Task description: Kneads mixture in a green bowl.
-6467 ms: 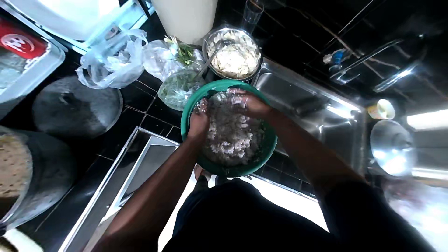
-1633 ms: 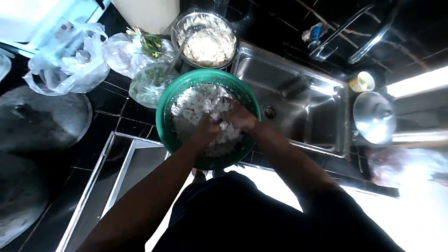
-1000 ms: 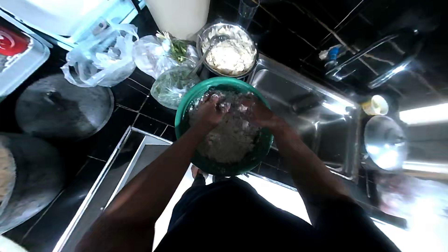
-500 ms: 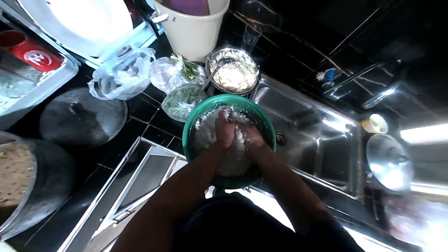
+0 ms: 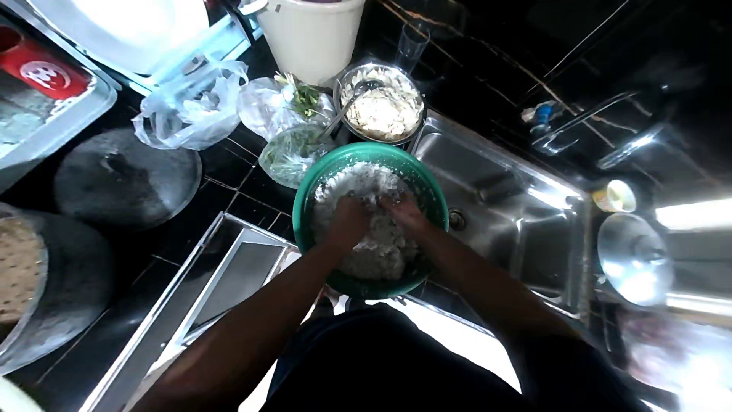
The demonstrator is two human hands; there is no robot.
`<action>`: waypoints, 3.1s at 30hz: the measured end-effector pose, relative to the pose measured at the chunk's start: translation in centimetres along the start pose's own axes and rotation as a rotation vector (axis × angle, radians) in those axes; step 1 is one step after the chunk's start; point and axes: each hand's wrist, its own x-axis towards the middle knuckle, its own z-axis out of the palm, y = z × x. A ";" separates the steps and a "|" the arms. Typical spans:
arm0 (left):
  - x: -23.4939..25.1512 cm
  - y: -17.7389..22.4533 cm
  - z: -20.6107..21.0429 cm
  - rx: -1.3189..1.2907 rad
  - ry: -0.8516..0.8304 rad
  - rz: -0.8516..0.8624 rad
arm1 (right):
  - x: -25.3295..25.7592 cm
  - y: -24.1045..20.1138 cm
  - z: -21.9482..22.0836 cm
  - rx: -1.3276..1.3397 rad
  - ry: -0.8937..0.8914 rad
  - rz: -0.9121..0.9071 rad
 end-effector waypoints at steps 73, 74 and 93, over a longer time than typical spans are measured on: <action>5.1 -1.8 0.5 -0.066 0.012 -0.095 | 6.2 -0.2 1.2 0.234 -0.043 -0.019; 5.3 -1.5 0.6 -0.077 0.010 -0.115 | 5.7 -0.7 1.5 0.285 -0.047 -0.012; 2.5 -1.9 -3.3 0.052 -0.145 -0.100 | 1.8 0.0 -3.1 -0.158 -0.134 -0.222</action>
